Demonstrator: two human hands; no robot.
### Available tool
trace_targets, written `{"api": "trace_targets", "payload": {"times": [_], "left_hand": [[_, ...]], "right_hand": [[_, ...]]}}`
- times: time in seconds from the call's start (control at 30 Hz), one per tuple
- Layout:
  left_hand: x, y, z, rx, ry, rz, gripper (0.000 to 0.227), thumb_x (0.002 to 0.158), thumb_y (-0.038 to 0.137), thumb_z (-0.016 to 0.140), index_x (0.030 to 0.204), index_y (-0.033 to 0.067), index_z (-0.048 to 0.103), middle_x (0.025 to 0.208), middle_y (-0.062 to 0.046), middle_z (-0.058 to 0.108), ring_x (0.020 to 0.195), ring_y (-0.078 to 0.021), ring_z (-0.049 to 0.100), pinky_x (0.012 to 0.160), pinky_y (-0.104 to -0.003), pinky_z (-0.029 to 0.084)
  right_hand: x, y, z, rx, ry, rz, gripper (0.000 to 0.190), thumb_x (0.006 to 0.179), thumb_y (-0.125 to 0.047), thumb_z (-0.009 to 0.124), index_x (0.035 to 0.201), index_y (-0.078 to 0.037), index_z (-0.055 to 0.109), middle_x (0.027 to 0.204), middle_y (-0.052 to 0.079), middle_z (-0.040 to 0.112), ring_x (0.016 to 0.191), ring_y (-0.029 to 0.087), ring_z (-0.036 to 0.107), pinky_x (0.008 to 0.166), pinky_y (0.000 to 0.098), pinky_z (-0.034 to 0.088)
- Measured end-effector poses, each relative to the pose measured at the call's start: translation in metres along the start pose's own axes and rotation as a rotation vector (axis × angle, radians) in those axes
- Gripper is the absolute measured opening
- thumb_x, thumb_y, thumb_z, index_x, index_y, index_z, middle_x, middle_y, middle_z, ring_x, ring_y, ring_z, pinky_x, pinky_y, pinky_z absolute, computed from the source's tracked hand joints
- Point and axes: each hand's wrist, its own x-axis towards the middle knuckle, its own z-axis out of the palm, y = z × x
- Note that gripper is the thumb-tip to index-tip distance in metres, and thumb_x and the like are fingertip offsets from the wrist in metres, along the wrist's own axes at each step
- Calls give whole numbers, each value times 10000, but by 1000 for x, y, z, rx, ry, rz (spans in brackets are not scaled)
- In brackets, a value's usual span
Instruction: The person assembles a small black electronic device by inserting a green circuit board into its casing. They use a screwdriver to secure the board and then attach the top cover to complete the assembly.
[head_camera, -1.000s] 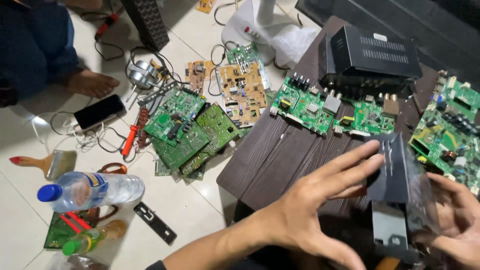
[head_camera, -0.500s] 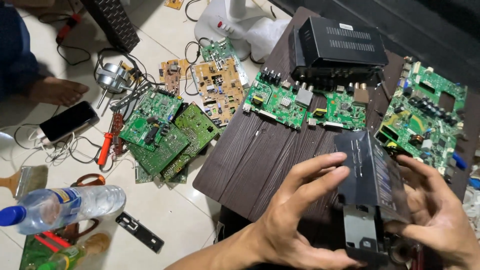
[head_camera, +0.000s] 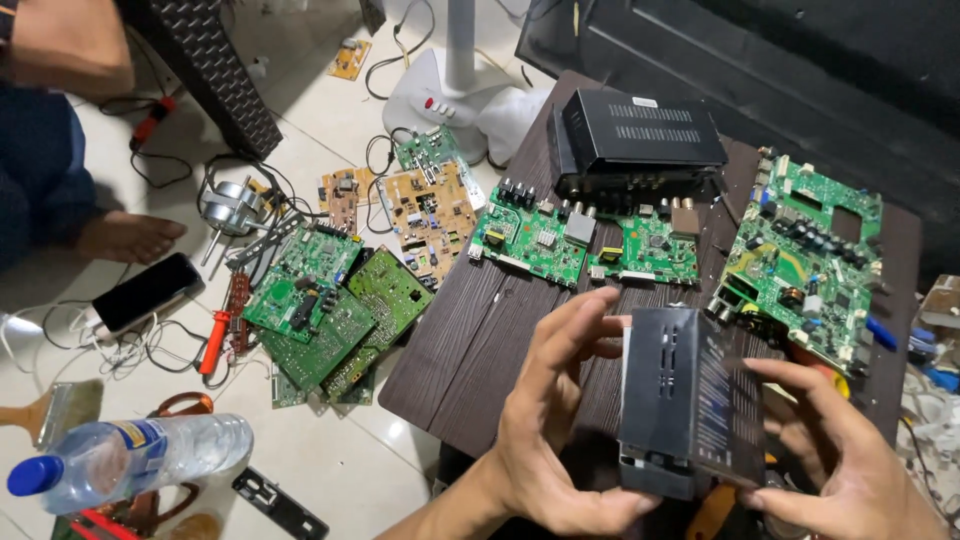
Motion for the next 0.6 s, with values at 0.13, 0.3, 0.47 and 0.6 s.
{"api": "trace_targets", "payload": {"times": [0.13, 0.3, 0.47, 0.6], "left_hand": [[0, -4, -2, -82, -1, -3, 953, 879, 316, 785, 1589, -40, 256, 1682, -290, 232, 1519, -335, 400, 1292, -448, 380], [3, -1, -2, -52, -9, -1, 896, 888, 312, 779, 1565, -40, 308, 1664, -300, 282, 1583, -351, 338, 1295, -439, 388], [6, 5, -8, -54, -34, -53, 894, 870, 329, 796, 1537, -59, 345, 1650, -305, 305, 1555, -340, 369, 1292, -414, 373], [12, 10, -20, 13, -127, -78, 888, 890, 346, 766, 1536, -79, 329, 1617, -287, 372, 1554, -373, 384, 1351, -461, 300]], "right_hand": [[7, 16, -5, 61, -23, -70, 988, 626, 338, 762, 1479, -120, 564, 1246, 281, 813, 1067, 428, 808, 991, 538, 624], [26, 39, -19, -90, -55, -247, 1022, 549, 197, 865, 1452, -171, 560, 1424, 74, 702, 1186, 259, 767, 1050, 432, 609], [35, 43, -29, -140, -150, -392, 1037, 539, 51, 904, 1483, -191, 550, 1374, 76, 761, 1172, 226, 804, 1031, 409, 626], [35, 46, -27, -143, -185, -367, 1042, 544, 41, 936, 1486, -209, 570, 1455, 10, 699, 1234, 186, 753, 1062, 379, 601]]}}
